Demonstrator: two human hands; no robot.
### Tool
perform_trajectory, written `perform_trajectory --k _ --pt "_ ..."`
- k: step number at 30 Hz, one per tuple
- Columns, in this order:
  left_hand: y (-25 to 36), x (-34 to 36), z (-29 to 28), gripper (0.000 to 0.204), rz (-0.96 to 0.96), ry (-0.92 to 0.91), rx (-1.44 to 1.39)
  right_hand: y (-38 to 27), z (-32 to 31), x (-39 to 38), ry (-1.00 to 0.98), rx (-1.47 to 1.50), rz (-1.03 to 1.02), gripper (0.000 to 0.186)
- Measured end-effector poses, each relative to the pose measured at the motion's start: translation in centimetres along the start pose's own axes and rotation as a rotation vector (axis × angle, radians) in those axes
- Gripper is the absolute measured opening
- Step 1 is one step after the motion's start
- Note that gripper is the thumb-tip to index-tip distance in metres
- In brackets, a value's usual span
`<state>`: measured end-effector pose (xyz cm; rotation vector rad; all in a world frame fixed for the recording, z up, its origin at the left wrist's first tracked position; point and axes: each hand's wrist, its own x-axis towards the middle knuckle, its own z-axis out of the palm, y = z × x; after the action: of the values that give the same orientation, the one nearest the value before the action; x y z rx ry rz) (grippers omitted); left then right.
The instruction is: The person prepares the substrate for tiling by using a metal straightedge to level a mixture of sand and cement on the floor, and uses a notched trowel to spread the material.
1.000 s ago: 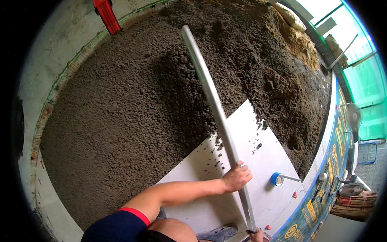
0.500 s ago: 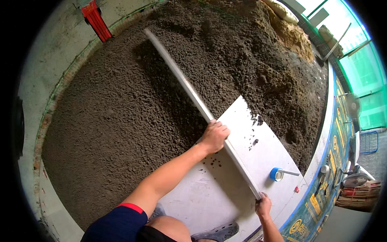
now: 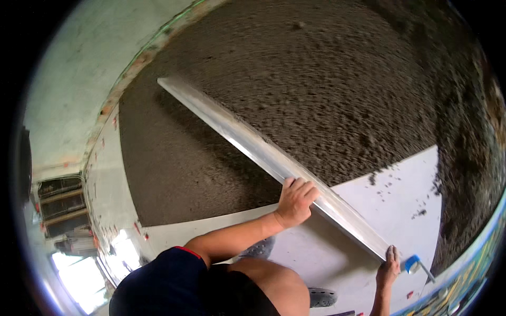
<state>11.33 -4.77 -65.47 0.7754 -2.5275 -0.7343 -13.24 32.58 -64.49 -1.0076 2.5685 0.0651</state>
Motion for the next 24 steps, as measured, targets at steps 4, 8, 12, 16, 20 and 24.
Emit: perform_trajectory --k 4,8,12,16,20,24 --pt "-1.4 -5.1 -3.1 0.020 -0.142 0.012 0.061 -4.2 -1.6 4.2 0.052 -0.035 -0.138 0.055" --pt "-3.3 -10.4 -5.2 0.019 -0.258 0.166 0.146 -8.6 -2.8 8.7 0.033 -0.075 -0.427 0.061" --pt "-4.8 -14.9 -10.2 0.022 -0.330 0.115 0.222 -14.7 -2.8 10.2 0.034 -0.060 -0.571 0.060" --pt "-4.5 -17.9 -13.9 0.025 -0.419 0.085 0.215 -19.1 -4.1 9.1 -0.039 -0.006 -0.628 0.053" --pt "-5.3 -18.0 -12.5 0.026 -0.453 0.023 0.175 -19.7 -5.4 9.1 -0.118 -0.030 -0.567 0.047" --pt "-4.0 -13.8 -8.5 0.026 -0.352 0.015 0.098 -14.6 -5.8 10.2 -0.071 -0.069 -0.459 0.049"
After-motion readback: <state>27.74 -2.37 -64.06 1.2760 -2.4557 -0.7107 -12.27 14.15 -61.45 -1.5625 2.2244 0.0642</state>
